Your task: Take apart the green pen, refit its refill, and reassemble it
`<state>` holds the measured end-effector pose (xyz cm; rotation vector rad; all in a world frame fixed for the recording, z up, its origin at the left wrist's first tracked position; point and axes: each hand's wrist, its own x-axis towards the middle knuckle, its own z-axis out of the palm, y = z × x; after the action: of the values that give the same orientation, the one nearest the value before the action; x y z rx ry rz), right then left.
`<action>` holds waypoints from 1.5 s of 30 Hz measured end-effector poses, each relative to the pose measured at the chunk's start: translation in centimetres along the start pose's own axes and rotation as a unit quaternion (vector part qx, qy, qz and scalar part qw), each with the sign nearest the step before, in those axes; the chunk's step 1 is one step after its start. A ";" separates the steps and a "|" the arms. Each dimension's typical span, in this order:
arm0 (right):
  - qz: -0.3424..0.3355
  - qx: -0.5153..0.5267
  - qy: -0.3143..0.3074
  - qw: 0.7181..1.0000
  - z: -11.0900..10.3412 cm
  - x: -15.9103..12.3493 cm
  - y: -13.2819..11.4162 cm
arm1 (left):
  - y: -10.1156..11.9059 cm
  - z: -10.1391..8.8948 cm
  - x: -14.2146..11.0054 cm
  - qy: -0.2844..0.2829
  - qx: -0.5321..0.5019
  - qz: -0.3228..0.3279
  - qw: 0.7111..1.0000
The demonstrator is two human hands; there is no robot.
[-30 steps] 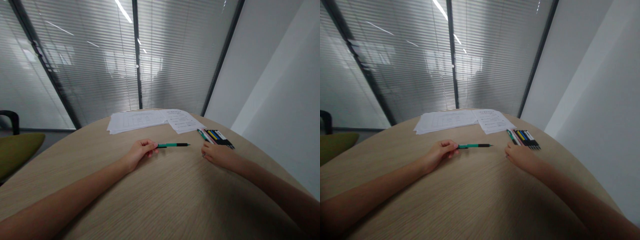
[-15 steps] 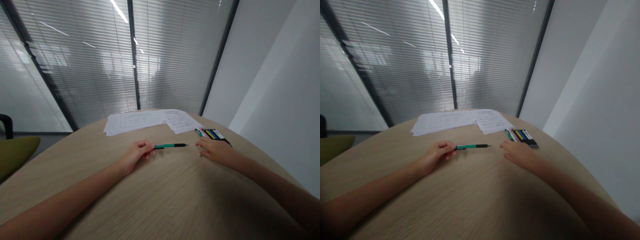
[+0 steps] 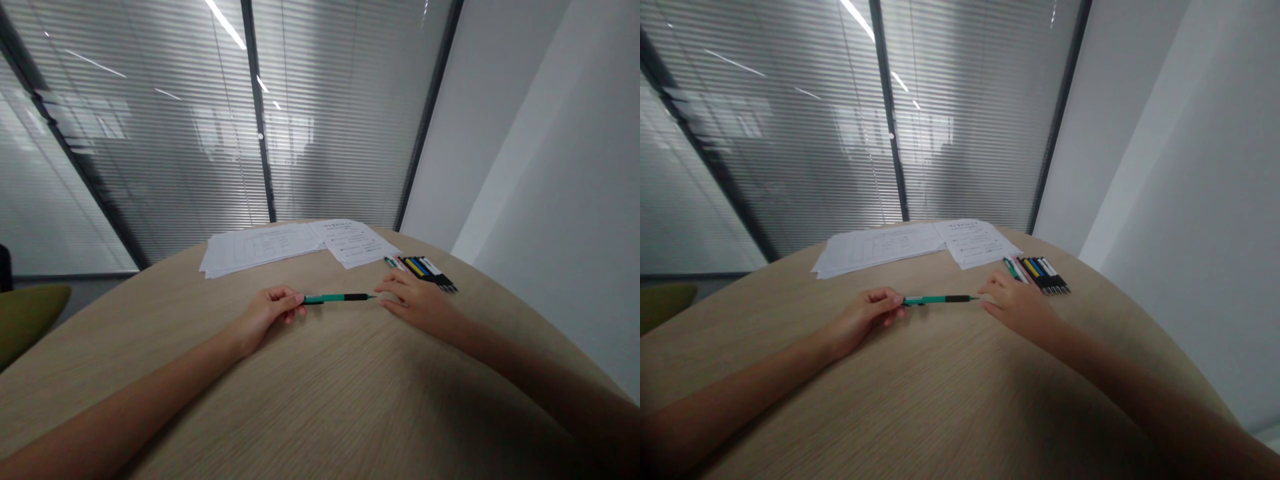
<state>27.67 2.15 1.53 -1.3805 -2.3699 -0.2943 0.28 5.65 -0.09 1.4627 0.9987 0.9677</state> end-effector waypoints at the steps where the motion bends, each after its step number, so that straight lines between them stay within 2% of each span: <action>1: 0.001 0.005 0.000 1.000 0.1 0.0 -0.1 | 0.0 0.0 0.0 -0.002 -0.002 0.000 1.000; 8: 0.010 0.031 -0.004 0.999 0.5 -0.1 -0.6 | 0.1 0.1 -0.1 -0.010 0.000 -0.005 1.000; 18: -0.003 0.016 -0.010 1.000 0.6 0.0 -0.7 | 0.1 0.0 -0.1 -0.017 0.005 -0.003 1.000; 28: 0.019 0.018 0.008 1.000 -0.1 0.2 -0.4 | 0.0 -0.1 -0.1 -0.016 -0.036 -0.010 0.999; 34: 0.017 0.017 0.014 1.000 -0.3 0.3 0.5 | 0.2 0.0 -0.1 -0.003 -0.038 -0.010 0.999; 39: -0.006 0.027 0.045 0.999 -0.4 0.5 1.7 | 0.1 0.0 0.0 0.008 -0.045 -0.007 0.999; 45: -0.006 0.037 0.023 0.999 -1.0 0.7 3.1 | 0.1 -0.1 0.1 0.019 -0.058 -0.010 0.998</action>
<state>30.29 3.91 2.66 -1.3121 -2.3298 -0.2372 0.24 5.73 0.02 1.3396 0.9671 1.0253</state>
